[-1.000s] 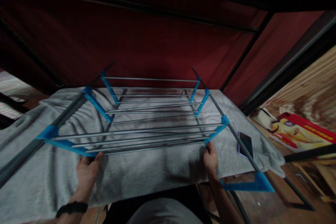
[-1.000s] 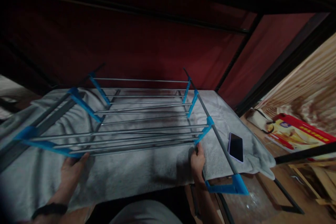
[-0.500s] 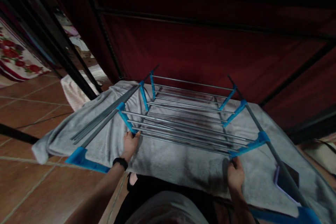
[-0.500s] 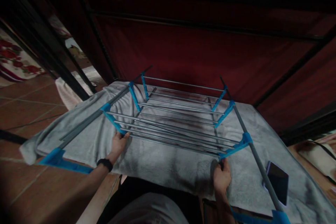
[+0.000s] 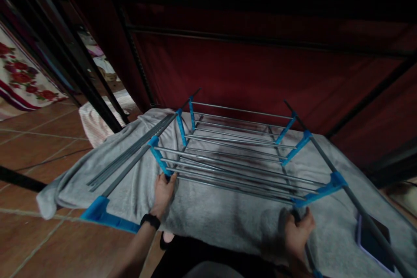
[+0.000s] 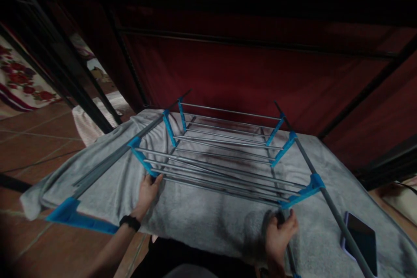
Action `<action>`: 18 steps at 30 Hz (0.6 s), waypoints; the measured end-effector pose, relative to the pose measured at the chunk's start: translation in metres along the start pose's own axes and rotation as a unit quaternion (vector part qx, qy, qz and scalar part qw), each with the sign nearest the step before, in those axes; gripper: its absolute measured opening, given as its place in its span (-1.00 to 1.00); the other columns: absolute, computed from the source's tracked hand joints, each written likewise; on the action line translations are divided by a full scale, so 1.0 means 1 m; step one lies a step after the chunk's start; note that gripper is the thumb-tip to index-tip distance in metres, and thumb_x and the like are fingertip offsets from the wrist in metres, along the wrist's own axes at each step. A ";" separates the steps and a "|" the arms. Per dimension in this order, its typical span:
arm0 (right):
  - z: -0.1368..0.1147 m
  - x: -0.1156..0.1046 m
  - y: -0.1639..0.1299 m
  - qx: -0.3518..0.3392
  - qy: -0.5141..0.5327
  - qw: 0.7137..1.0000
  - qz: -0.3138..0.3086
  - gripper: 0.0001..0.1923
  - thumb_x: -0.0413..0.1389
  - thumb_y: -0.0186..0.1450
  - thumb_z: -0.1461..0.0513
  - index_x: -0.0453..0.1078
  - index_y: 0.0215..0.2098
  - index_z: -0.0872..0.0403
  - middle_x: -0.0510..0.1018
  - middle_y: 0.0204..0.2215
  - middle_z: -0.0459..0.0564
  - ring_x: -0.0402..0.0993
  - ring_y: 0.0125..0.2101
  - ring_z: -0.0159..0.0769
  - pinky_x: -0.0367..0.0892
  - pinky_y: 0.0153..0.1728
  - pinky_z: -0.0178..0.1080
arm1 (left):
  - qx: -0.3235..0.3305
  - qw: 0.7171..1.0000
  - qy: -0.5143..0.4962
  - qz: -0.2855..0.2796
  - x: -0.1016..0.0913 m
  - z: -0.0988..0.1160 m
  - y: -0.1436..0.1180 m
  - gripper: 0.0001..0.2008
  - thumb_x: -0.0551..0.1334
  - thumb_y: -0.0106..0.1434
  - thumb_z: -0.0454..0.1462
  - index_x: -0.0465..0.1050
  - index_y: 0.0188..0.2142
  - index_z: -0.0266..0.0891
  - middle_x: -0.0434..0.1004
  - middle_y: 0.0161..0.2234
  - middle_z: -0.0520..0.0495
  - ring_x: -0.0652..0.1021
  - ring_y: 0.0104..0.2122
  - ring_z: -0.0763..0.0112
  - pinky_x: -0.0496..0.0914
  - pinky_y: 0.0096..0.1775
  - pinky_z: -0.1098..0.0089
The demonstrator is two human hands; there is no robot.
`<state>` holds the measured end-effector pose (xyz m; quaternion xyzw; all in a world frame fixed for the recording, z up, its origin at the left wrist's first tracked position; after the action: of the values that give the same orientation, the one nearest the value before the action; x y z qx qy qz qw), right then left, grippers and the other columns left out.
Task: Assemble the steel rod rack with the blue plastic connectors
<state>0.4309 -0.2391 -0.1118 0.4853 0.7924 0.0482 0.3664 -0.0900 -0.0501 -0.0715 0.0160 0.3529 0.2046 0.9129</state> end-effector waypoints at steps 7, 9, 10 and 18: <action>-0.008 0.020 -0.031 -0.132 -0.022 0.980 -0.146 -0.63 -0.09 0.31 0.21 0.45 -0.03 0.06 0.53 -0.07 0.16 0.47 -0.01 0.00 0.38 0.03 0.08 | 0.024 0.994 0.005 0.109 -0.011 0.009 -0.019 -0.36 0.17 0.21 -0.01 0.32 0.17 -0.38 0.35 0.01 -0.37 0.37 0.13 -0.14 0.29 0.20 -0.14; -0.011 0.024 -0.032 -0.166 -0.050 0.973 -0.152 -0.64 -0.11 0.31 0.26 0.47 -0.07 0.04 0.54 -0.08 0.13 0.46 0.00 -0.03 0.38 0.03 0.05 | 0.058 0.991 0.000 0.123 -0.016 0.021 -0.031 -0.40 0.17 0.24 -0.06 0.32 0.20 -0.33 0.34 0.04 -0.35 0.37 0.15 -0.11 0.30 0.20 -0.15; -0.013 0.025 -0.032 -0.173 -0.060 0.972 -0.148 -0.63 -0.11 0.32 0.27 0.47 -0.06 0.04 0.54 -0.08 0.13 0.46 0.00 -0.04 0.38 0.02 0.04 | 0.084 0.989 -0.005 0.123 -0.019 0.032 -0.038 -0.44 0.16 0.27 -0.08 0.32 0.20 -0.29 0.34 0.05 -0.33 0.37 0.16 -0.08 0.31 0.19 -0.13; -0.023 0.019 -0.036 -0.158 -0.043 0.975 -0.151 -0.63 -0.14 0.39 0.28 0.42 0.01 0.00 0.54 -0.07 0.11 0.48 -0.03 -0.09 0.38 0.01 0.00 | 0.322 0.939 -0.032 0.113 -0.062 0.193 -0.063 -0.80 0.17 0.36 -0.19 0.50 -0.08 -0.14 0.52 -0.15 -0.12 0.55 -0.10 0.18 0.44 0.05 0.13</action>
<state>0.3851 -0.2361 -0.1210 0.2974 0.8223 0.0957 0.4756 0.0171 -0.1091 0.1015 0.3558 0.3662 0.1808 0.8406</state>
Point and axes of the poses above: each hand's wrist, its own y-axis towards the middle knuckle, its own x-axis out of the palm, z = x × y, the point moved 4 cm from there along y, towards the middle knuckle
